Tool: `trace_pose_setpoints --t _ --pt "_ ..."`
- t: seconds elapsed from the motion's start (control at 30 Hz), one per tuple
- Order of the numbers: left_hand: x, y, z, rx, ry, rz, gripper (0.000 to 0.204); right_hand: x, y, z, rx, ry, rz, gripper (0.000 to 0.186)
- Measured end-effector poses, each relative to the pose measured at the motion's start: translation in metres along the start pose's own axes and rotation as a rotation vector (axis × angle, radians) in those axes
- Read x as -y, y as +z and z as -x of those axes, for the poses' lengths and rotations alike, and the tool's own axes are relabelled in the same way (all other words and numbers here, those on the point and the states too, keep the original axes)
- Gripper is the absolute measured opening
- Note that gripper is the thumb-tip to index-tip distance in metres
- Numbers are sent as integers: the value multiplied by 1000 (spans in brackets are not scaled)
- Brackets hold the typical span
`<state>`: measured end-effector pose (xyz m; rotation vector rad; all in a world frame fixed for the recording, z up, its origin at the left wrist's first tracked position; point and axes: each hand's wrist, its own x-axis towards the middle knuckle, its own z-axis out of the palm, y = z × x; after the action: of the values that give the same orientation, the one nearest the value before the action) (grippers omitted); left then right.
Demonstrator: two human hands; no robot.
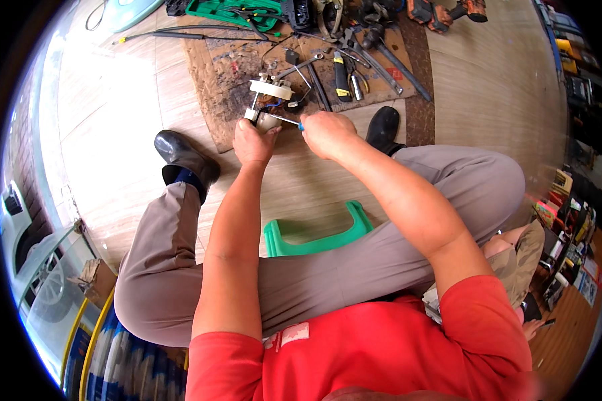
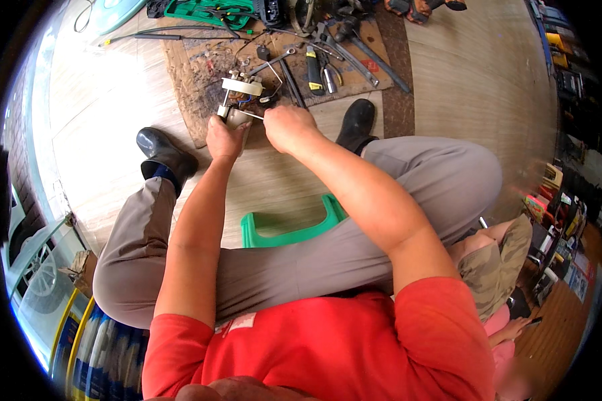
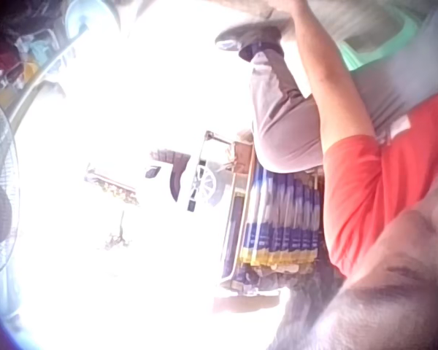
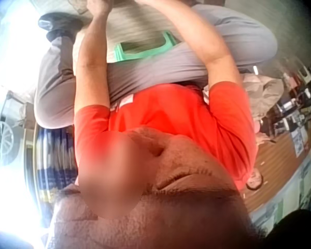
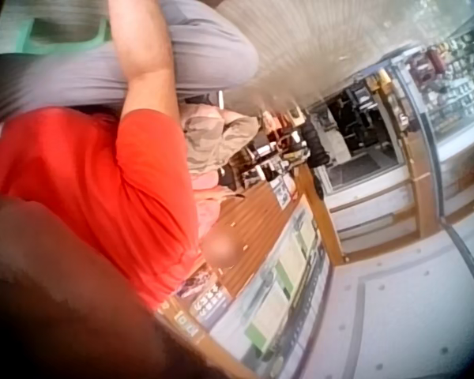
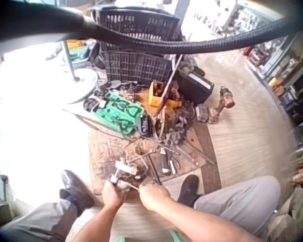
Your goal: The person disassembles a fuel pump assembly using a screwdriver to pry off plastic components and then manipulates the internal wires and sensors by hand.
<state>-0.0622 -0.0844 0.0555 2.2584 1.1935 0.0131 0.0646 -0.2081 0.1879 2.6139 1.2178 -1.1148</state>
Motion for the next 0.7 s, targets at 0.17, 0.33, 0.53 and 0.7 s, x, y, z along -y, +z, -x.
trace_pose_setpoints --t 0.17,0.33,0.53,0.7 --pt "-5 1 -1 4 -2 11 66 8 6 6 -46 66 -43 25" --pt "9 1 -1 21 63 80 57 17 29 15 -89 131 -138 26" --pt "10 7 -4 21 77 96 39 17 53 20 -140 211 -280 27" --pt "4 6 -6 30 47 82 38 27 58 23 -113 287 -423 28"
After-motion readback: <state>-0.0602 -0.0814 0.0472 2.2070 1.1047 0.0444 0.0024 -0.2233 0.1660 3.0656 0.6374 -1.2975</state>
